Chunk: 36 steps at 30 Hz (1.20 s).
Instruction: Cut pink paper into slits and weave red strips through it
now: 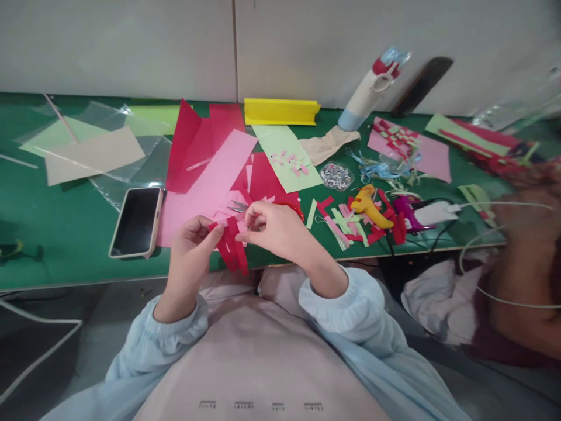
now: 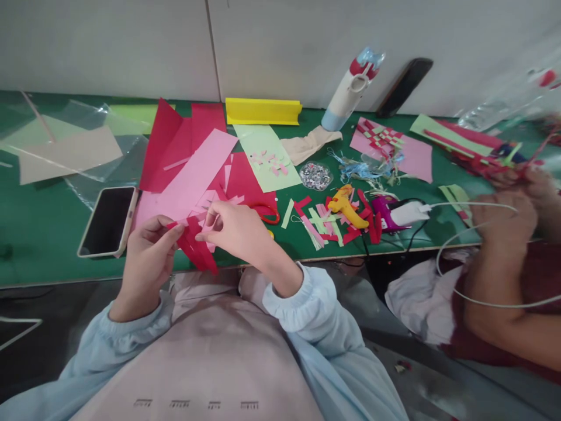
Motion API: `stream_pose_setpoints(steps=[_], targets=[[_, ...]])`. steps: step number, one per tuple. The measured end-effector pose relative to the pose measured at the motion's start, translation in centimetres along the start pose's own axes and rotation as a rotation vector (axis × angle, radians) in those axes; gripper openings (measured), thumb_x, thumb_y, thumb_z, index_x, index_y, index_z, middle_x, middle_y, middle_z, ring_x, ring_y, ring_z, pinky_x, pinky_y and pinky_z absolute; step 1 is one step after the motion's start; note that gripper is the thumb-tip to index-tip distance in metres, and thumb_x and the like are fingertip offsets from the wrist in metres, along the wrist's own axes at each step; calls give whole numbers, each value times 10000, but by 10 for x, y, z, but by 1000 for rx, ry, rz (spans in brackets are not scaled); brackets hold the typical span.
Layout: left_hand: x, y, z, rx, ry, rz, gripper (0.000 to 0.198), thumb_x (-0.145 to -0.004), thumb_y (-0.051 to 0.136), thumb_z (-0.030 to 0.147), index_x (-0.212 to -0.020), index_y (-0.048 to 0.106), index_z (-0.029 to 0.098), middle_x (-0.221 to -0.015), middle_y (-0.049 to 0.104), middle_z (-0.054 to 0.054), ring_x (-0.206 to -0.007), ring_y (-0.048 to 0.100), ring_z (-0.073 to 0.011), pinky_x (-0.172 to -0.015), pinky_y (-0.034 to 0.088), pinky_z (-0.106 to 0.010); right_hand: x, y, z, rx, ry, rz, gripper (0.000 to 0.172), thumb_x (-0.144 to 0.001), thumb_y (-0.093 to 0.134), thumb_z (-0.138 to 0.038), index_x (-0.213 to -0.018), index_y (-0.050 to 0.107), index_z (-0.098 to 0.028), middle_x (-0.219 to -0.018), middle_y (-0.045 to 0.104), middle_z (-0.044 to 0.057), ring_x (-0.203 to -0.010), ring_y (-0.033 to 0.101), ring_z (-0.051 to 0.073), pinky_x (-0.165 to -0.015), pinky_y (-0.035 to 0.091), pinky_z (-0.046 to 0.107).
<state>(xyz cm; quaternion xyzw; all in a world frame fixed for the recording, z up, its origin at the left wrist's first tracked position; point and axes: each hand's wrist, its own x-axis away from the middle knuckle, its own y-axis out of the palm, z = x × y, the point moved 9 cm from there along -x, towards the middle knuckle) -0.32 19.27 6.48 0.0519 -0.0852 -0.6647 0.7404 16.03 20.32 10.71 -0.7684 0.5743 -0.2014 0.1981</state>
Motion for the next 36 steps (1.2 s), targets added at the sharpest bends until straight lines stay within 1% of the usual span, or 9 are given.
stream_pose_setpoints(steps=[3, 6, 9, 12, 16, 22, 26, 33, 36], targets=[[0, 0, -1, -13, 9, -28, 195, -717, 788, 215, -657, 608, 174, -561, 545, 49, -497, 479, -64, -489, 375, -172, 0, -11, -12, 73, -94, 62, 149, -824, 763, -309, -853, 696, -178, -750, 673, -4, -712, 615, 122, -676, 416, 247], [0, 1, -2, -27, 2, -50, 194, -727, 782, 209, -652, 607, 173, -555, 530, 52, -499, 461, -64, -494, 365, -177, -2, -16, -25, 155, -248, 123, 153, -876, 723, -286, -981, 771, -186, -879, 676, 34, -832, 607, 137, -761, 429, 256], [2, 2, -4, -31, -25, -66, 201, -734, 776, 206, -645, 599, 170, -550, 538, 51, -502, 455, -63, -497, 354, -176, -5, -12, -29, 203, -321, 95, 123, -888, 712, -248, -951, 802, -192, -897, 675, 46, -893, 594, 151, -821, 423, 271], [3, 4, -6, -42, -45, -99, 213, -744, 775, 213, -642, 594, 166, -553, 549, 47, -519, 469, -65, -516, 360, -176, -11, -5, -26, 187, -307, 20, 100, -878, 713, -206, -851, 807, -193, -829, 681, 33, -830, 582, 139, -780, 410, 270], [4, 4, -11, -72, -74, -129, 232, -752, 783, 236, -638, 595, 161, -573, 570, 36, -550, 499, -75, -542, 380, -180, -17, -2, -19, 125, -279, -24, 108, -862, 719, -212, -786, 789, -183, -815, 697, 31, -798, 579, 132, -736, 398, 261], [3, 3, -14, -103, -79, -151, 243, -783, 770, 257, -642, 595, 165, -570, 564, 45, -533, 487, -69, -530, 374, -176, -18, 3, -8, 61, -187, -69, 112, -860, 705, -211, -783, 764, -155, -785, 725, 24, -753, 602, 118, -690, 391, 244], [4, 2, -17, -107, -96, -156, 214, -771, 782, 266, -665, 624, 166, -601, 605, 34, -558, 530, -76, -546, 407, -174, -16, 10, -2, 24, -153, -132, 131, -835, 729, -260, -788, 735, -138, -754, 712, 15, -699, 590, 106, -643, 381, 235], [10, -6, -27, -123, -211, -150, 229, -707, 845, 341, -718, 716, 152, -650, 685, -7, -585, 585, -99, -562, 459, -189, -17, 23, 8, -98, -121, -240, 135, -818, 711, -237, -756, 693, -118, -685, 676, 4, -645, 570, 98, -614, 404, 224], [12, -6, -31, -145, -252, -194, 263, -704, 852, 381, -758, 749, 146, -672, 703, -23, -607, 600, -115, -562, 463, -203, -20, 26, 12, -171, -83, -258, 132, -806, 713, -239, -763, 702, -115, -695, 688, 13, -659, 595, 111, -641, 441, 231]])
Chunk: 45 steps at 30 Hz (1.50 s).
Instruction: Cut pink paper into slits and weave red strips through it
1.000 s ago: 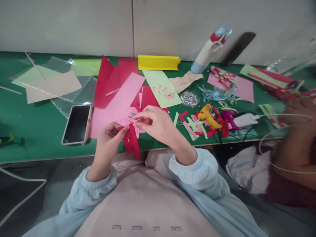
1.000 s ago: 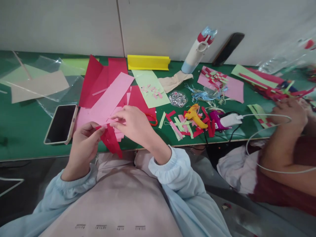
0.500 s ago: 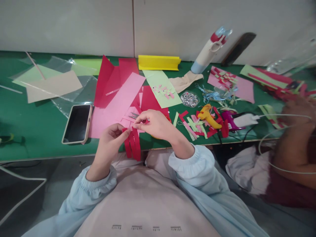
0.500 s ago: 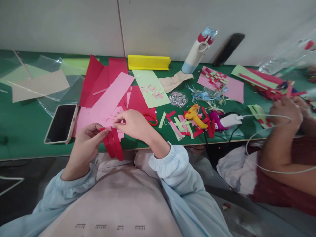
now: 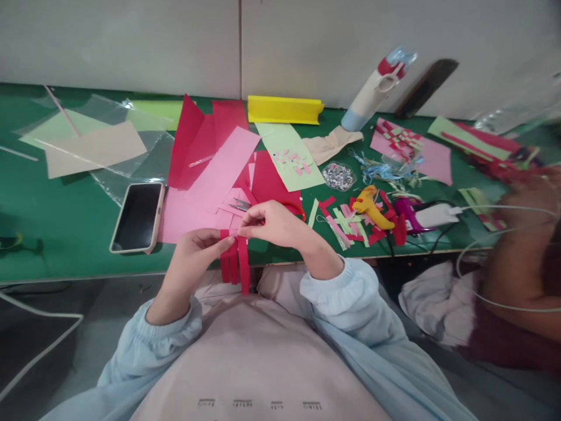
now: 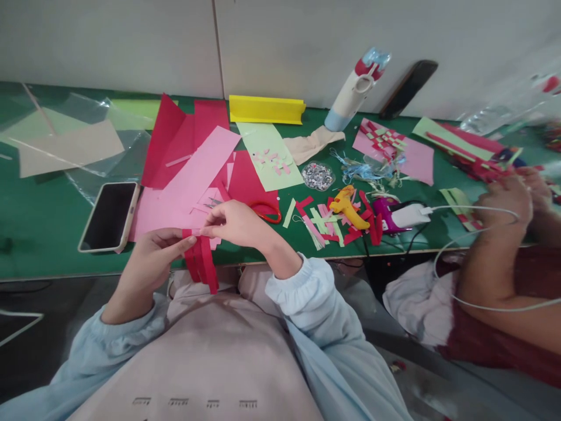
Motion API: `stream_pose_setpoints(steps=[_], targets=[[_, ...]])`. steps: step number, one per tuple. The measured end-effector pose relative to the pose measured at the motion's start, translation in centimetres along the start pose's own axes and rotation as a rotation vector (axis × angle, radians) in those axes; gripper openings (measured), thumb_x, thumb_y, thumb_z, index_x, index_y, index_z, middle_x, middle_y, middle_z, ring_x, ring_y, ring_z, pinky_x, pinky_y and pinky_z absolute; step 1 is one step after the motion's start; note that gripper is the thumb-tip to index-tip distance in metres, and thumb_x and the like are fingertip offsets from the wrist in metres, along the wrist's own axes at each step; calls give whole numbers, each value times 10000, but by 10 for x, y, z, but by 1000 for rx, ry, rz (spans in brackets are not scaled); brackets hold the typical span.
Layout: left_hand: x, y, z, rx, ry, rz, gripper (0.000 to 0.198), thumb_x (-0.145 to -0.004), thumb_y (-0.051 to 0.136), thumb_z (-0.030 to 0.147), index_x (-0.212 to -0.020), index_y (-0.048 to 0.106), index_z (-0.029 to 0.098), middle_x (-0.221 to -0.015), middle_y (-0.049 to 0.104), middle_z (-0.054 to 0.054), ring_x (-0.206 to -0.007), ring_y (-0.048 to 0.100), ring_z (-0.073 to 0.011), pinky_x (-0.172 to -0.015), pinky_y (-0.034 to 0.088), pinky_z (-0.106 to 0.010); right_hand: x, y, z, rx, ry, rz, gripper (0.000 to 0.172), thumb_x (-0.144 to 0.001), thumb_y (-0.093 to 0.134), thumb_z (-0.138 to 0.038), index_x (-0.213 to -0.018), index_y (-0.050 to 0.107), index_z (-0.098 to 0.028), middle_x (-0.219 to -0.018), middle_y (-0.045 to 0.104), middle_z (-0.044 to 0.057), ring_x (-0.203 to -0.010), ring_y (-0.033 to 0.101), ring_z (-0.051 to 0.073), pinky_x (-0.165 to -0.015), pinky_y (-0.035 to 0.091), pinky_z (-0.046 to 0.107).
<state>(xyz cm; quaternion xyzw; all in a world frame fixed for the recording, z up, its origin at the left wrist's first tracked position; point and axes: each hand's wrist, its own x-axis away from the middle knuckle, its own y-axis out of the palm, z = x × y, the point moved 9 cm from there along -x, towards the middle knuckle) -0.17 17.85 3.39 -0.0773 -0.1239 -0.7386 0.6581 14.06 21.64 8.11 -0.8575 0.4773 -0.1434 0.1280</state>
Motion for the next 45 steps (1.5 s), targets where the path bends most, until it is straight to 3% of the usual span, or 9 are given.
stream_pose_setpoints(steps=[15, 21, 30, 34, 37, 45], targets=[[-1, -4, -3, -101, 14, 5, 283, -712, 840, 409, -687, 738, 146, -612, 666, -16, -576, 576, -134, -530, 435, -230, -1, -2, 7, -55, 23, -5, 147, -787, 705, -266, -776, 743, -125, -700, 700, 17, -691, 621, 119, -647, 448, 227], [0, -1, -5, -91, -16, -27, 288, -723, 837, 417, -759, 762, 141, -651, 687, -23, -599, 586, -133, -551, 445, -226, -1, -3, 8, -19, 14, 17, 172, -804, 701, -285, -777, 729, -118, -716, 706, 26, -688, 618, 122, -667, 460, 236], [1, 4, -4, 6, -53, -37, 339, -673, 867, 459, -760, 767, 147, -699, 728, -48, -624, 624, -142, -583, 507, -226, -2, -7, 7, 13, -4, 37, 160, -815, 688, -274, -816, 742, -123, -756, 727, 41, -722, 645, 139, -682, 465, 248], [1, 7, -3, 90, -98, -11, 440, -604, 872, 564, -679, 734, 153, -624, 680, -35, -630, 642, -165, -646, 568, -272, -2, -9, 4, 6, 0, 54, 152, -820, 681, -262, -792, 730, -121, -742, 715, 37, -707, 635, 132, -673, 463, 243], [1, 10, -1, 126, -96, 16, 481, -532, 889, 593, -627, 703, 160, -569, 639, -19, -562, 611, -160, -590, 567, -285, -1, -12, 1, 7, 13, 76, 148, -810, 694, -261, -775, 721, -119, -711, 695, 26, -687, 613, 123, -658, 453, 234], [1, 13, -6, 169, -108, -7, 433, -568, 887, 558, -647, 730, 162, -597, 660, -32, -533, 585, -140, -551, 560, -273, -3, -15, 1, 24, 5, 103, 173, -811, 687, -275, -754, 708, -114, -691, 661, 12, -665, 565, 110, -660, 427, 240]])
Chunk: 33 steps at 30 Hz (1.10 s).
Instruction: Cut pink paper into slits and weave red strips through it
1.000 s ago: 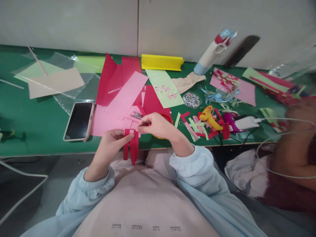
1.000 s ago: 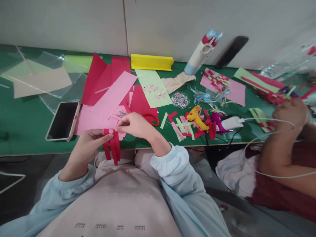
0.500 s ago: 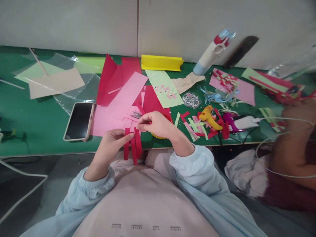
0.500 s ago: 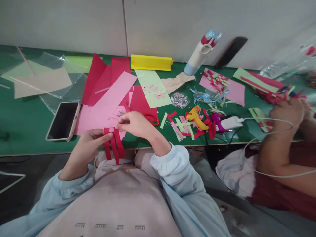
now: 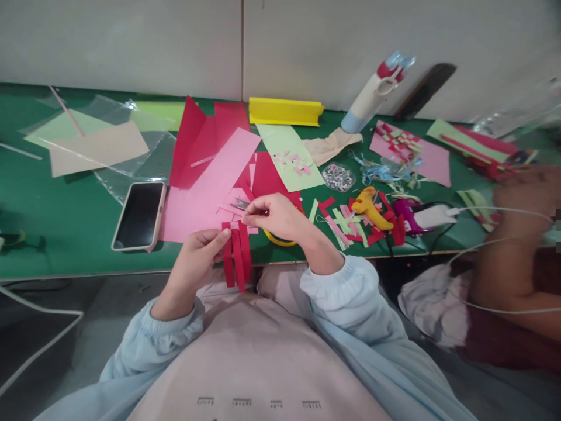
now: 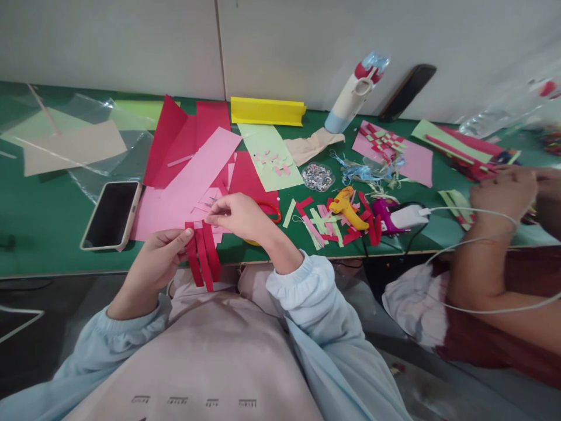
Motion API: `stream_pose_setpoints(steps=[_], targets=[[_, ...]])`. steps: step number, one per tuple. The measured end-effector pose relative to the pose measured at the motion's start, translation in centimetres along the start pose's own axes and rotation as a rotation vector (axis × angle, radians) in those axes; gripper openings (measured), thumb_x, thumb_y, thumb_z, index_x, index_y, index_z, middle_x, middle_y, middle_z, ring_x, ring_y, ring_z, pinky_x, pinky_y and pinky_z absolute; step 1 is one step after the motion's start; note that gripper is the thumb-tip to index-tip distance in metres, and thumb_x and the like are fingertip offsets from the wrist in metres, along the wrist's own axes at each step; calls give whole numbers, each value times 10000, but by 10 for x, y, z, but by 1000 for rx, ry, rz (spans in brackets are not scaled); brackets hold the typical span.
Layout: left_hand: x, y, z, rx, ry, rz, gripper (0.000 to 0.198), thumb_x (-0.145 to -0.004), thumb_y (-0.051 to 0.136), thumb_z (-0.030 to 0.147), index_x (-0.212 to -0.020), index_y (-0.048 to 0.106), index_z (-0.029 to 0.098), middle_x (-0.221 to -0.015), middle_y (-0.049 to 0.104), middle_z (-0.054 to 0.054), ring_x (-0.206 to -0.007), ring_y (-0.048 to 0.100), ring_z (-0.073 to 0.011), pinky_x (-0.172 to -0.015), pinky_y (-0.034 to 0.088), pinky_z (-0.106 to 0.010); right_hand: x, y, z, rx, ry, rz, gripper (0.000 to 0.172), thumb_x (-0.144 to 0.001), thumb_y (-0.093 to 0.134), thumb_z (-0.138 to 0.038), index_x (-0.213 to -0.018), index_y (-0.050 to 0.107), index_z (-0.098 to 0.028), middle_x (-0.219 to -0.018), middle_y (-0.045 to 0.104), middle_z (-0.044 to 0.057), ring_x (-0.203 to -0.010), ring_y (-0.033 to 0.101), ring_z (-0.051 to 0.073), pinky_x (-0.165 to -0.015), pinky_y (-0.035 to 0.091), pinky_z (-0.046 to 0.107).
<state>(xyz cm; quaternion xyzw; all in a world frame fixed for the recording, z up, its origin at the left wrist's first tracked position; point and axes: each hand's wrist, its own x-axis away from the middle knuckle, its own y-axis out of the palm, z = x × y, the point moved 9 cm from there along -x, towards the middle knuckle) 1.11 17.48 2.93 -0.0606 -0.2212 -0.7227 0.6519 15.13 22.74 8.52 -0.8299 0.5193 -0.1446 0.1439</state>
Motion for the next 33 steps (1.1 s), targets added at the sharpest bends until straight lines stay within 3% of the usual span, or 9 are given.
stream_pose_setpoints(steps=[9, 19, 30, 33], targets=[[1, 1, 5, -28, -15, 36, 456, -515, 912, 532, -677, 741, 141, -591, 663, -37, -604, 651, -182, -616, 595, -307, -2, 0, -3, 20, -22, -17, 180, -820, 688, -286, -774, 722, -115, -714, 677, 20, -681, 579, 114, -665, 426, 240], [2, -1, 4, 22, -47, 78, 460, -448, 945, 513, -636, 752, 140, -607, 689, -37, -561, 623, -143, -565, 578, -255, -2, 1, -8, 126, -17, -35, 151, -827, 689, -252, -787, 744, -117, -718, 700, 29, -676, 582, 119, -671, 405, 254], [-1, -3, 1, -16, -5, 9, 389, -588, 906, 474, -742, 777, 141, -681, 718, -48, -627, 640, -142, -596, 565, -230, -4, 3, -5, 140, -25, -62, 147, -837, 668, -237, -791, 733, -114, -704, 678, 24, -671, 570, 113, -639, 384, 242], [-2, -7, 6, -28, 63, 42, 341, -633, 885, 452, -726, 769, 144, -649, 693, -27, -590, 597, -107, -562, 524, -188, -4, 5, -3, 142, -16, -78, 153, -837, 671, -241, -785, 732, -111, -683, 666, 21, -659, 567, 115, -626, 384, 242]])
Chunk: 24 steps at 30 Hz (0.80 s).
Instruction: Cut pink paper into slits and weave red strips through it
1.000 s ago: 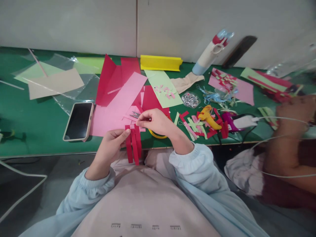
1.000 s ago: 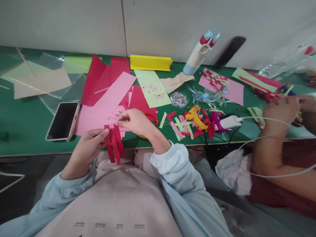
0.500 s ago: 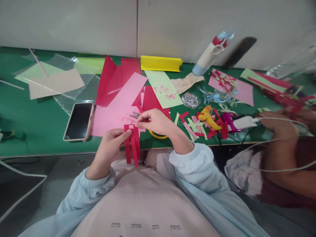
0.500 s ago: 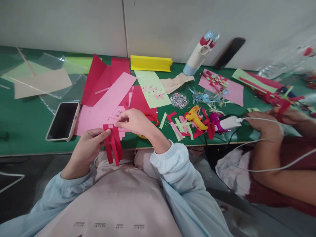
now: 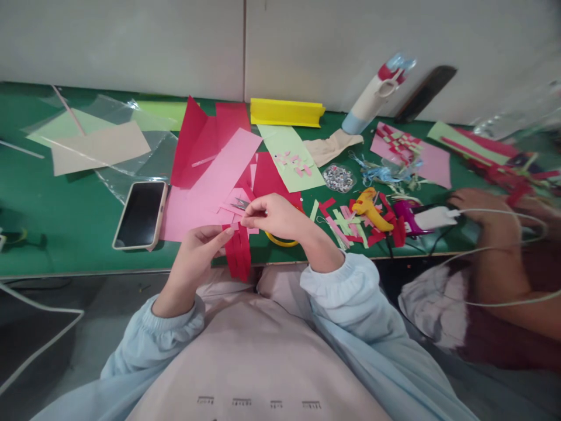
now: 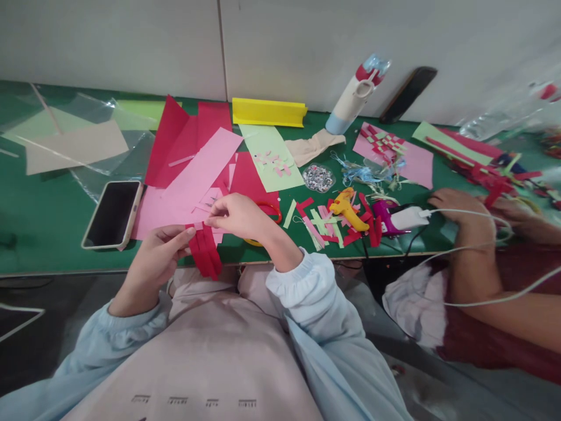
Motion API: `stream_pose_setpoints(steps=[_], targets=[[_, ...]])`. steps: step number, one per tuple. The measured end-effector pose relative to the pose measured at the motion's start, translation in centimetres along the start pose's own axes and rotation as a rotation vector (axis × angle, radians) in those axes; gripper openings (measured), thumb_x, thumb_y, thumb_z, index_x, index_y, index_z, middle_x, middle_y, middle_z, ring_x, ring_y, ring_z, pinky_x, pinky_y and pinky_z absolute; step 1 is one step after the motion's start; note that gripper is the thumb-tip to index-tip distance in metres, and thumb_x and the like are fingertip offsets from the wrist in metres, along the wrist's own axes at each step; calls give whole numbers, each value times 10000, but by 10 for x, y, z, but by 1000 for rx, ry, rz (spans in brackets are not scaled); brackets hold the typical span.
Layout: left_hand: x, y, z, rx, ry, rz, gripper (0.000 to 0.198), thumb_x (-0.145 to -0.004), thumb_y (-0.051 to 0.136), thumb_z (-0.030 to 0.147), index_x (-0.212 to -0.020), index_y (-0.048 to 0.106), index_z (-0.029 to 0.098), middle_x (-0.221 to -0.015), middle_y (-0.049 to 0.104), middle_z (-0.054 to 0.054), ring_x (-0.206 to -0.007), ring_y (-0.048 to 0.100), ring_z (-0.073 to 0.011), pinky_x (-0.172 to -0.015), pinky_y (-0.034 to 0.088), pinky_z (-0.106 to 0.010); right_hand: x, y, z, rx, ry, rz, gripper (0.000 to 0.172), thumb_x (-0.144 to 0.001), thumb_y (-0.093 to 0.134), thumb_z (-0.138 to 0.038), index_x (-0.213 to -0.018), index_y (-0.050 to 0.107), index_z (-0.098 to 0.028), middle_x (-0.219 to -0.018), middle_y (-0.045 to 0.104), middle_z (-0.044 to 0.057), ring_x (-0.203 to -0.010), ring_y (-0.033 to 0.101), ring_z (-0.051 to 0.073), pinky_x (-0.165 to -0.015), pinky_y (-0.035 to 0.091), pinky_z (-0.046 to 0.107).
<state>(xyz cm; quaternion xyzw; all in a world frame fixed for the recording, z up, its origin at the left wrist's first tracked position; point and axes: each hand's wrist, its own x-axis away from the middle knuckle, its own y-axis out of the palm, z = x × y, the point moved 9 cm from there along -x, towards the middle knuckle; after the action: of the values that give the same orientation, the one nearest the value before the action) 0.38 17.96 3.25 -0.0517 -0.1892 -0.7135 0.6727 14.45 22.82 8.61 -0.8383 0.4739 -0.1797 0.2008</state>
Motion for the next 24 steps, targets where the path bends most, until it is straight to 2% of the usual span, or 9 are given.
stream_pose_setpoints(steps=[4, 19, 24], targets=[[-1, -4, 8, -53, 83, 68, 298, -645, 882, 402, -628, 733, 145, -550, 611, 16, -511, 489, -63, -480, 431, -147, 0, 2, 1, -26, 6, -15, 149, -831, 682, -243, -801, 746, -112, -679, 665, 19, -639, 563, 112, -608, 385, 241], [1, -10, 4, -70, 87, 122, 302, -651, 874, 420, -689, 762, 142, -616, 677, -10, -561, 544, -86, -523, 459, -169, 0, 5, -1, -42, 17, -33, 162, -829, 682, -263, -801, 748, -118, -696, 681, 15, -669, 577, 110, -636, 396, 233], [3, -10, -2, -119, 61, 19, 278, -685, 859, 412, -764, 786, 156, -714, 744, -40, -629, 618, -117, -591, 501, -193, 1, 16, -5, 52, 32, -92, 138, -832, 694, -229, -777, 741, -112, -674, 661, 7, -642, 546, 98, -606, 368, 231]])
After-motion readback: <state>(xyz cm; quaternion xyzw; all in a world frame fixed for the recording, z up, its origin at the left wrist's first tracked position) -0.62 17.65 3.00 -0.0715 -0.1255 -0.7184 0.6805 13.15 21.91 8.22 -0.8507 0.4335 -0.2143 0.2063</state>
